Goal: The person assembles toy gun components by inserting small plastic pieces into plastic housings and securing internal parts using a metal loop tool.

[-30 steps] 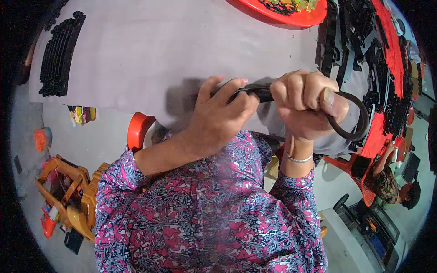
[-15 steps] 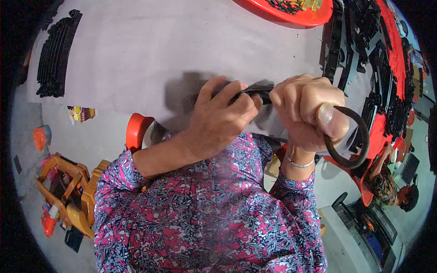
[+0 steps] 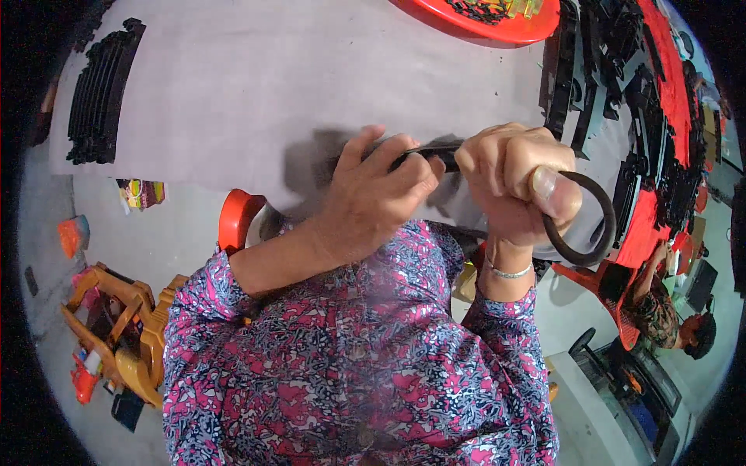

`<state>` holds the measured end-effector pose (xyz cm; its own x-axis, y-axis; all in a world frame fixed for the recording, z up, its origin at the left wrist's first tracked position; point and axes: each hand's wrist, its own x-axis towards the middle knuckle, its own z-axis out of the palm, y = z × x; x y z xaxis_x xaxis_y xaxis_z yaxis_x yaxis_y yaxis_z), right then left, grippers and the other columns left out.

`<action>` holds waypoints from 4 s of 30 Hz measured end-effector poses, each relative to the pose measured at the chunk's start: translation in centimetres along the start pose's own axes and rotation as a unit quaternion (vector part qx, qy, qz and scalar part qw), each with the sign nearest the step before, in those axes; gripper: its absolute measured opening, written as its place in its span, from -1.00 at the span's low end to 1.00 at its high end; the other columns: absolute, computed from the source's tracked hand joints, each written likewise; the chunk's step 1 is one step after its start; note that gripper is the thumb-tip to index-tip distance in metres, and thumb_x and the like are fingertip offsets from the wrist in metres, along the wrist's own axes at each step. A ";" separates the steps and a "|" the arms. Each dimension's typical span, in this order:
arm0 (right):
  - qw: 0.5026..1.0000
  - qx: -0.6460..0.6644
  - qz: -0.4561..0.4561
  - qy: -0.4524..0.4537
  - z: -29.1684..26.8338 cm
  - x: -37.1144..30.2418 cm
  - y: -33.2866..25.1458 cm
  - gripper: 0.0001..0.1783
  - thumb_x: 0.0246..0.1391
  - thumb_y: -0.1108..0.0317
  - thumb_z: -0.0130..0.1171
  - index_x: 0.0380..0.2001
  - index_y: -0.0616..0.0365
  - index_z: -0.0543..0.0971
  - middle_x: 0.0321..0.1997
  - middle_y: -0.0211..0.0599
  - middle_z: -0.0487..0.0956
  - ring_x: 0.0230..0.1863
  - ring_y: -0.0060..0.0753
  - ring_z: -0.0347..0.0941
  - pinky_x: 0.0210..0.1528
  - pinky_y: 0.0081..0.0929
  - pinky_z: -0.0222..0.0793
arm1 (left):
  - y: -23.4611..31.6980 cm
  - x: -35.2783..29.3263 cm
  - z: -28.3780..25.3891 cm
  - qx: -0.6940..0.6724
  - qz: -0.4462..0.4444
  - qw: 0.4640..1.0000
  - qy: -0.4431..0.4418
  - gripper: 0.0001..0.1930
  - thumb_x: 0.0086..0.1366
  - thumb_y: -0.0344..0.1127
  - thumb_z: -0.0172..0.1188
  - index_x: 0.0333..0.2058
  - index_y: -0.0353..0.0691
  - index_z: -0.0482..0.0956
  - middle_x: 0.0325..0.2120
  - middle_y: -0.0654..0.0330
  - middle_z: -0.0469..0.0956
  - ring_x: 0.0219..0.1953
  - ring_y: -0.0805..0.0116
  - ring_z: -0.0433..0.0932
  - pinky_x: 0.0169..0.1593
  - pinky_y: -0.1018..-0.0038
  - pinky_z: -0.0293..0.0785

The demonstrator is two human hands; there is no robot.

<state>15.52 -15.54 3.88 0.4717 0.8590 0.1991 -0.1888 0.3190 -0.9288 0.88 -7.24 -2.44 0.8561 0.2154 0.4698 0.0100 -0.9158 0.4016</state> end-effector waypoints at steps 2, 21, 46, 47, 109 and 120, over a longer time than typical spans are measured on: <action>1.000 -0.011 -0.007 -0.007 0.0 -0.2 0.0 -0.55 -0.06 0.14 0.02 -0.81 0.05 0.10 -0.80 -0.50 0.06 -0.73 -0.55 -0.13 -0.61 -0.46 -0.25 | -0.1 -0.1 -0.1 -0.005 0.013 1.000 -0.002 -0.87 0.15 -0.35 0.25 -0.29 -0.13 0.60 -0.36 0.34 0.45 -0.04 0.33 0.47 0.15 0.14 0.29; 0.959 0.282 -0.031 -0.001 -3.4 -0.6 1.4 -0.55 0.14 0.11 -0.09 -0.75 -0.03 0.11 -0.77 -0.59 0.03 -0.69 -0.64 -0.25 -0.61 -0.51 -0.25 | -0.7 -0.6 0.9 0.034 0.041 0.999 0.004 -0.71 0.14 -0.33 0.10 -0.12 -0.12 0.51 -0.24 0.30 0.46 0.10 0.35 0.38 0.22 0.14 0.17; 0.940 0.341 -0.013 0.004 -4.0 -0.8 2.0 -0.55 0.11 0.06 -0.11 -0.74 -0.04 0.08 -0.77 -0.57 0.01 -0.68 -0.60 -0.24 -0.61 -0.48 -0.27 | -0.6 -0.4 0.9 0.026 0.032 0.999 0.016 -0.74 0.12 -0.35 0.15 -0.16 -0.14 0.55 -0.36 0.33 0.39 -0.01 0.39 0.44 -0.01 0.27 0.24; 0.940 0.341 -0.011 0.011 -4.0 -0.8 2.0 -0.56 0.11 0.06 -0.11 -0.74 -0.04 0.08 -0.77 -0.57 0.01 -0.68 -0.59 -0.24 -0.62 -0.48 -0.27 | -0.6 -0.4 0.7 0.026 0.032 0.999 0.014 -0.74 0.12 -0.35 0.15 -0.16 -0.14 0.55 -0.36 0.33 0.39 -0.01 0.39 0.44 -0.01 0.27 0.24; 0.910 -0.339 0.234 -0.058 1.8 -7.2 2.1 -0.67 0.18 0.39 -0.10 -0.06 0.29 0.52 -0.40 -0.23 0.59 -0.42 -0.47 0.47 -0.30 -0.41 0.43 | -5.6 1.8 -0.8 -0.209 -0.001 0.976 0.061 -0.68 0.17 -0.65 0.10 -0.09 -0.27 0.57 -0.13 0.05 0.54 -0.03 0.09 0.56 -0.06 0.37 0.54; 0.967 0.203 0.055 0.146 -2.4 -4.0 -3.2 -0.47 0.33 0.01 -0.11 -0.70 0.02 0.23 -0.72 -0.59 0.07 -0.70 -0.65 -0.09 -0.66 -0.57 -0.18 | -3.1 2.0 -3.4 -0.141 -0.076 0.984 -0.082 -0.55 0.05 -0.42 0.30 -0.03 -0.35 0.50 -0.32 0.03 0.45 -0.29 0.03 0.51 -0.18 0.24 0.46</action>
<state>16.27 -20.96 5.34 0.6415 0.7658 -0.0450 -0.5458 0.4145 -0.7282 0.79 -2.80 -0.05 0.9280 0.2629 0.2641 0.0192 -0.7416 0.6706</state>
